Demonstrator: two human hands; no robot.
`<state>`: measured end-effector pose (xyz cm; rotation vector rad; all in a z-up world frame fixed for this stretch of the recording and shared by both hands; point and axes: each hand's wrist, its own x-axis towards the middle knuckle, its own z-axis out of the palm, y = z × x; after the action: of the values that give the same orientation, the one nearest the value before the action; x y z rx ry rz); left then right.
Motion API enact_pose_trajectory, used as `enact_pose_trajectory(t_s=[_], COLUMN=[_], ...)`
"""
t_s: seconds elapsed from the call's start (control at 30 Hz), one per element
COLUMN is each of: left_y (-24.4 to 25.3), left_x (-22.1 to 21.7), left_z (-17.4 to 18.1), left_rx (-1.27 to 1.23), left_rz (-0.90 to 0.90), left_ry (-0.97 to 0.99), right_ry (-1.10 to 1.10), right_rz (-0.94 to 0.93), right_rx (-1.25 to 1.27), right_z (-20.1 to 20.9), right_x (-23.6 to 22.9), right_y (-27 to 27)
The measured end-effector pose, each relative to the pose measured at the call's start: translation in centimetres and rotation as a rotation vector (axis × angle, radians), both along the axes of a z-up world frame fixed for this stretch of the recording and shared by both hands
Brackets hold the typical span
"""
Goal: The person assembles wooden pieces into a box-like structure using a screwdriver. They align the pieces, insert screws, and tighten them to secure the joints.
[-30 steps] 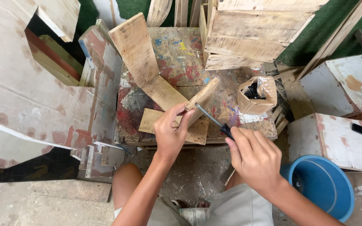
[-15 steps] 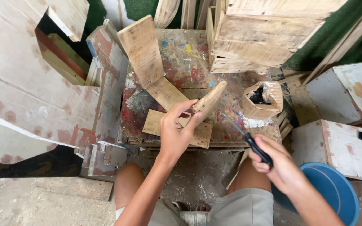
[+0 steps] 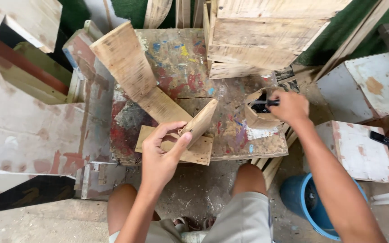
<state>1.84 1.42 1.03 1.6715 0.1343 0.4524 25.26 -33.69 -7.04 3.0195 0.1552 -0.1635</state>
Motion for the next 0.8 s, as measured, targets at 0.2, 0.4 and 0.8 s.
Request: enact_pose_trajectory(t_s=[0.2,0.4,0.8], left_y=[0.0,0.3,0.7], left_x=[0.9,0.6,-1.3], left_z=[-0.1,0.5,0.5], left_rx=[-0.025,0.008,0.023], left_rz=[-0.071,-0.065,-0.010], left_ry=[0.056,0.108,0.107], right_ry=[-0.043,0.024,0.000], right_rz=[0.241,0.141,0.155], right_rx=[-0.233,-0.204,-0.124], right_z=[-10.1,-11.5,-8.7], right_x=[5.5,6.2,4.2], right_y=[-0.4,0.2,1.2])
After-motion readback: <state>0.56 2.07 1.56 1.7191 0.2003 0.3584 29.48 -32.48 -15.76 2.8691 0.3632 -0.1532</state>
